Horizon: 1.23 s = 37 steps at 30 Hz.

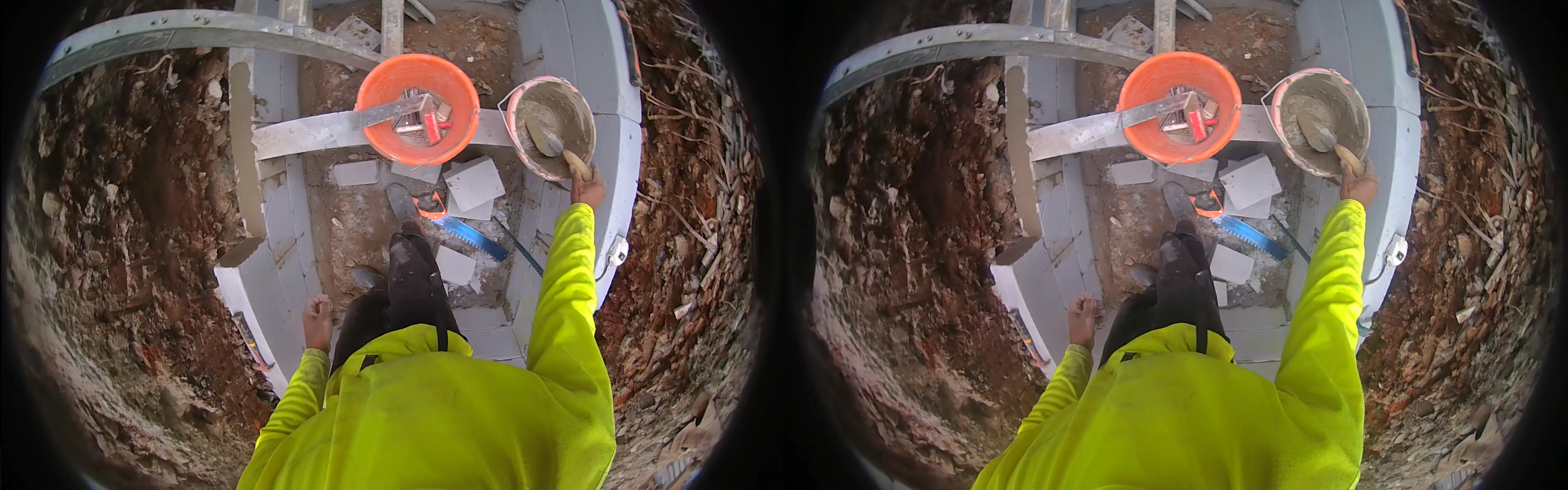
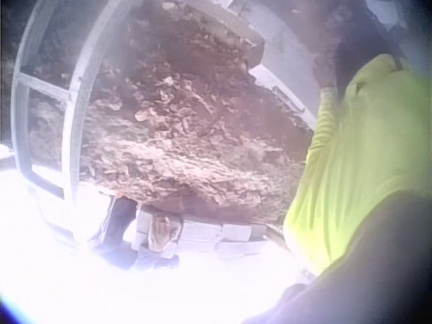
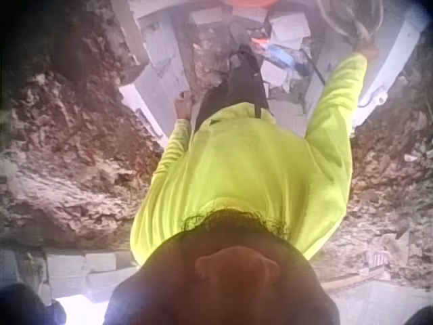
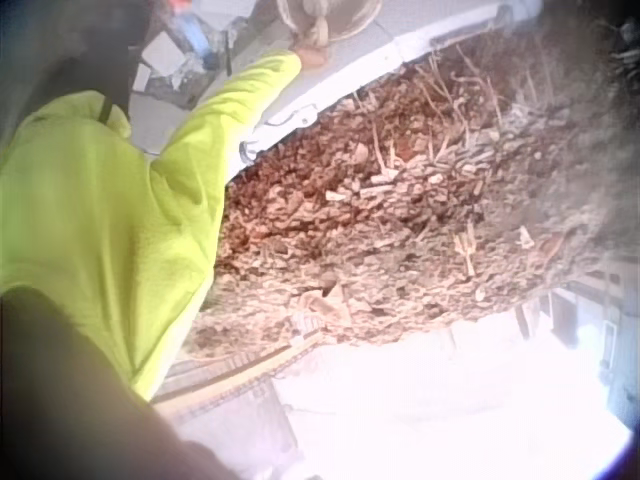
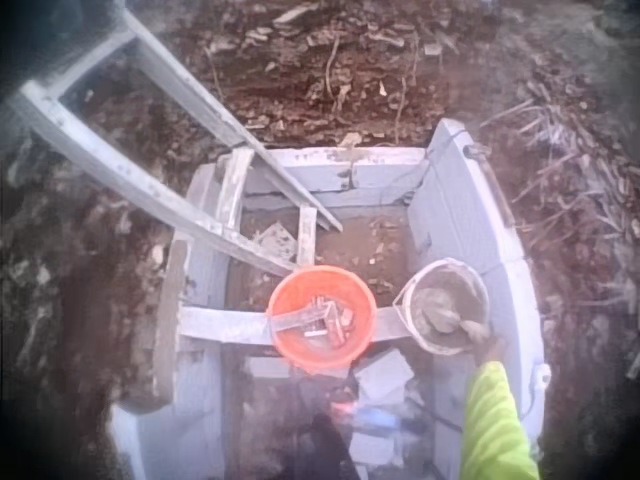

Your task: The person scoops mortar from a bucket with a trowel and spreads it onto a foundation trench. They place white concrete blocks onto the mortar, tap them into position with a hammer, and repeat the process to build a low wall. The person also retrieves additional blocks from a nearby stack and places them into the trench.

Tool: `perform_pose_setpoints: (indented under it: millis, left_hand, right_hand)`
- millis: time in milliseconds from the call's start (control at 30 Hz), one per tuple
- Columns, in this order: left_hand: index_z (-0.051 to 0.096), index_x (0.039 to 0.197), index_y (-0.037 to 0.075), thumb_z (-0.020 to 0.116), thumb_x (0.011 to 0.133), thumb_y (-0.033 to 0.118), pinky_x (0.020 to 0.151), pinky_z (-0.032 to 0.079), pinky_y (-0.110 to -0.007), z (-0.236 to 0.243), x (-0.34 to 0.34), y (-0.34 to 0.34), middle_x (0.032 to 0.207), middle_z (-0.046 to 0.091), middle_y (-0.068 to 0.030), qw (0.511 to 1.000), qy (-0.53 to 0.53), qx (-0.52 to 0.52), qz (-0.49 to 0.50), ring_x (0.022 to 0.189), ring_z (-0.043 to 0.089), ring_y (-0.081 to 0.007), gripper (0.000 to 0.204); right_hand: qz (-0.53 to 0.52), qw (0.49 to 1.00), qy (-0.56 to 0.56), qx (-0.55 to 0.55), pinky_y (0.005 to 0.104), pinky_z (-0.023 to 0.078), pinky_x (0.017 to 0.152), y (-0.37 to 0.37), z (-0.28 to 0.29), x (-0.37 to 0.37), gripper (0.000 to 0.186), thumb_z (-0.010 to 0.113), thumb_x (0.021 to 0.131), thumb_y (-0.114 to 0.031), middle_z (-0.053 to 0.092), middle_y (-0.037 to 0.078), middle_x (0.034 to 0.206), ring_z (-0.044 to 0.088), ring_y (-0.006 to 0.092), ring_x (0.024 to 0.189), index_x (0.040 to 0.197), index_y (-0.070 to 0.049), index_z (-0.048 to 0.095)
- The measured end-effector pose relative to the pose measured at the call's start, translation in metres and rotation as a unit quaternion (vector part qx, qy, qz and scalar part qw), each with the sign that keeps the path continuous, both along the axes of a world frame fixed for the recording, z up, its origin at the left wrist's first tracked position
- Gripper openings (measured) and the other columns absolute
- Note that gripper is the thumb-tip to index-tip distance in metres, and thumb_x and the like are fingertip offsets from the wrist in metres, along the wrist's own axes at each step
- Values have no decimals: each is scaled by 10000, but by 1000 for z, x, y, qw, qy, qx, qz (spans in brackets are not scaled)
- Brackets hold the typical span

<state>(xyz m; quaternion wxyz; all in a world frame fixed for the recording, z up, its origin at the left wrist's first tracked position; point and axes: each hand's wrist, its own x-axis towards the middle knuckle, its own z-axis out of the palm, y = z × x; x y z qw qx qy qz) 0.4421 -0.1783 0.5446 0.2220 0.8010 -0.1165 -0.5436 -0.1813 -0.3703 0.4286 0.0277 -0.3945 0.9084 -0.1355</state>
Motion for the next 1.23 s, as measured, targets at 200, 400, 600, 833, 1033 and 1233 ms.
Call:
perform_pose_setpoints:
  millis: [200,400,600,833,1033,1233]
  left_hand:
    - [555,1103,71,554,981,164,599,528,-264,8,21,-4,835,615,-20,999,-11,-39,10,658,606,-110,153]
    - [540,1121,34,547,968,105,599,513,-251,23,70,10,828,603,-23,984,-104,-116,80,642,581,-97,169]
    - [532,1105,18,541,967,90,602,515,-248,25,77,34,852,598,-28,984,-94,-117,94,659,582,-100,156]
    - [534,1094,15,543,951,80,587,520,-257,56,58,137,833,589,-49,971,-121,-69,195,647,591,-117,157]
    - [549,1089,20,536,910,69,534,531,-268,62,22,211,801,601,-57,937,-185,64,289,593,594,-130,186]
    - [541,1111,34,554,913,90,526,534,-267,50,2,215,805,616,-54,939,-128,54,315,596,615,-143,206]
  right_hand:
    - [29,999,-37,-18,379,536,828,-4,82,6,456,694,894,-382,717,214,961,695,307,878,1130,9,679]
    - [65,844,-532,-12,290,511,544,81,228,133,482,593,845,-52,600,84,865,593,148,617,1302,-9,443]
    - [136,594,-780,142,251,468,583,84,168,379,492,548,776,43,558,38,870,560,105,676,1262,-12,492]
    - [233,848,-474,43,478,488,916,-117,-25,612,490,634,855,-241,667,277,1070,632,435,1053,1274,-6,535]
    - [236,850,-456,117,486,524,655,-253,-140,694,264,627,821,-225,671,227,791,689,380,759,793,35,659]
    - [144,817,-557,41,397,459,413,-246,-177,724,232,622,838,-190,623,141,660,604,272,464,880,37,642]
